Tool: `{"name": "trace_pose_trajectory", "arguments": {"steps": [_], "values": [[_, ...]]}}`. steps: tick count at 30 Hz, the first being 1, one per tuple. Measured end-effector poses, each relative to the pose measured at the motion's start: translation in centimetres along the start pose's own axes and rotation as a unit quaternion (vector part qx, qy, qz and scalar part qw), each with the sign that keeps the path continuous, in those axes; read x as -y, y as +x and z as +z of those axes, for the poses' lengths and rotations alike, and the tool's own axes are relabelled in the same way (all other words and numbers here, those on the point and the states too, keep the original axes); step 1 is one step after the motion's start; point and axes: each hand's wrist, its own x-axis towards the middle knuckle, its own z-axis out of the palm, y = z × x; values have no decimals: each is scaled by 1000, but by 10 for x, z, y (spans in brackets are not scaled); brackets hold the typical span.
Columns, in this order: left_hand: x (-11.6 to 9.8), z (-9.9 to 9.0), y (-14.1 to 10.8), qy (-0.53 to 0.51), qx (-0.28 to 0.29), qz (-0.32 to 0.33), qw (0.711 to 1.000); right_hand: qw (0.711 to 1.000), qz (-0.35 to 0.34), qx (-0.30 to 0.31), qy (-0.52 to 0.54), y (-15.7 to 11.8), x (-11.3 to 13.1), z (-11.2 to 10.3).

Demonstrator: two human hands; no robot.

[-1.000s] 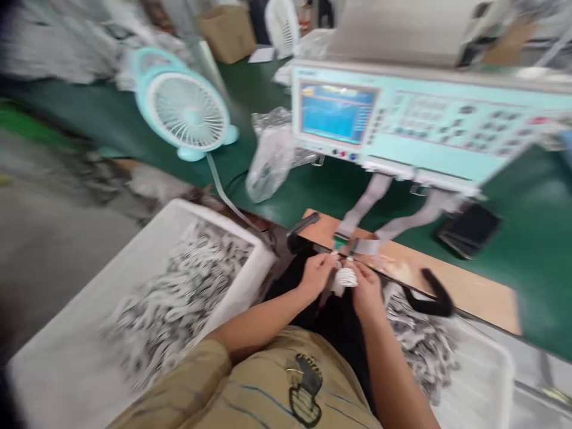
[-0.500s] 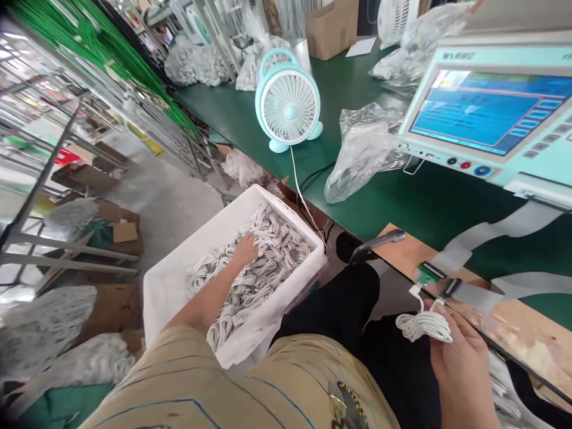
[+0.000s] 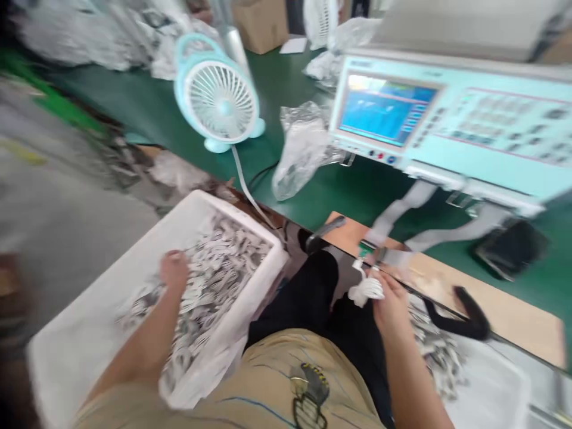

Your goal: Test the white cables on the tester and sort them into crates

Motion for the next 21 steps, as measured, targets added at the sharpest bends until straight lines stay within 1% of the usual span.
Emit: {"name": "trace_pose_trajectory", "arguments": {"steps": [1,2,3,4,5,6,7,8,9,10,11,13,15,17,19,21], "values": [[-13,-6,4,-40,-25,-12,999,1000,22,0,19,-1,2,3],[-29,-11,5,-86,-42,-14,995,999,27,-5,34,-2,4,5],[-49,-16,1,-149,-51,-7,988,999,31,4,41,-2,5,6],[-71,-21,-10,-222,-42,12,974,998,30,6,46,-1,5,7],[-96,-26,-26,-318,-21,36,947,998,29,9,49,0,6,7],[-122,-30,-48,-411,24,70,909,998,29,11,52,0,6,6],[-149,-33,-74,-451,109,111,879,998,28,12,58,-1,6,6],[-177,-34,-102,-444,214,151,857,997,27,14,65,-2,6,6],[-203,-32,-129,-418,320,192,828,997,26,17,74,-3,6,6],[-229,-27,-154,-406,395,211,796,996,24,21,82,-4,7,7],[-252,-19,-176,-406,449,217,766,995,22,24,89,-5,7,7],[-290,2,-205,-419,498,208,730,994,19,30,101,-5,8,8],[-314,21,-219,-448,509,179,713,993,13,33,109,-4,8,9],[-324,32,-225,-478,500,147,707,993,1,34,111,-3,6,10],[-324,34,-230,-503,482,123,707,994,-7,35,107,-5,3,13],[-317,31,-237,-518,479,109,700,994,0,44,102,-12,3,15]]}}
